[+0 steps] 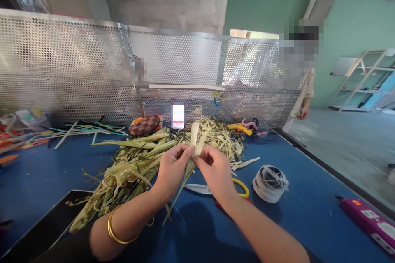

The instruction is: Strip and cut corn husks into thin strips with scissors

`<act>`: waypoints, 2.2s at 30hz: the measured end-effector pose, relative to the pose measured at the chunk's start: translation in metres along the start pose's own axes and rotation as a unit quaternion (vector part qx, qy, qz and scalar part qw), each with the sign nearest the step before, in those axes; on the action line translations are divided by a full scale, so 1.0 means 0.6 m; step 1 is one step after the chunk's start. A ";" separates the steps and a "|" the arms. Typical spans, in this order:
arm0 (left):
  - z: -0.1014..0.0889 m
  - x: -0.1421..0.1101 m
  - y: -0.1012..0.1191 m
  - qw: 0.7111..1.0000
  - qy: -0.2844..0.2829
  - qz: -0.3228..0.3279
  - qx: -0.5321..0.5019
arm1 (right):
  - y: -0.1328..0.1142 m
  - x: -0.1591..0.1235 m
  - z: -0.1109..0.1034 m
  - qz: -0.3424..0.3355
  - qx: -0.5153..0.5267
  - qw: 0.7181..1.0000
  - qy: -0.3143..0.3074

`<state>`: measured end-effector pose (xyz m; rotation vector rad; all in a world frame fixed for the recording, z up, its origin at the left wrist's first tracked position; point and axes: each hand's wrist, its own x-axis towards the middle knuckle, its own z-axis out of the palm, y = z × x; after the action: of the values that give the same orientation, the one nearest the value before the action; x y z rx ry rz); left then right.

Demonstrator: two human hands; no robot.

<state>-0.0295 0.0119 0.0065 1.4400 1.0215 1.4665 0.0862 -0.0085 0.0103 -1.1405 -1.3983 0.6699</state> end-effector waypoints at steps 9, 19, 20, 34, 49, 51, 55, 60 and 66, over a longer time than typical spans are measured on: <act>0.005 -0.005 0.006 0.991 -0.025 -0.098 -0.089 | 0.004 0.007 -0.005 0.015 0.006 0.999 0.037; 0.010 -0.008 0.008 0.983 -0.018 -0.121 -0.136 | 0.014 0.005 -0.012 -0.077 -0.102 0.991 0.041; 0.011 -0.009 0.008 0.982 -0.015 -0.125 -0.144 | 0.015 0.004 -0.013 -0.114 -0.123 0.985 0.046; 0.010 -0.007 -0.003 0.986 -0.003 -0.105 -0.125 | 0.010 0.002 -0.005 0.018 -0.017 1.000 0.013; 0.009 -0.008 0.008 0.975 -0.023 -0.149 -0.162 | 0.014 -0.004 -0.013 -0.174 -0.154 0.971 0.060; 0.008 -0.008 0.008 0.980 -0.015 -0.132 -0.146 | 0.013 -0.006 -0.012 -0.187 -0.147 0.970 0.058; 0.007 -0.006 0.006 0.992 0.011 -0.084 -0.097 | 0.011 -0.004 -0.004 -0.048 -0.062 0.996 0.030; 0.007 -0.005 0.005 0.992 0.005 -0.078 -0.103 | 0.003 -0.001 -0.002 0.020 0.009 1.000 0.021; 0.008 -0.007 0.006 0.989 -0.028 -0.093 -0.114 | 0.009 0.006 -0.008 0.010 0.027 0.999 0.021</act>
<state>-0.0247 0.0068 0.0085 1.1838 0.8952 1.3526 0.0928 -0.0044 0.0078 -1.1206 -1.3275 0.6913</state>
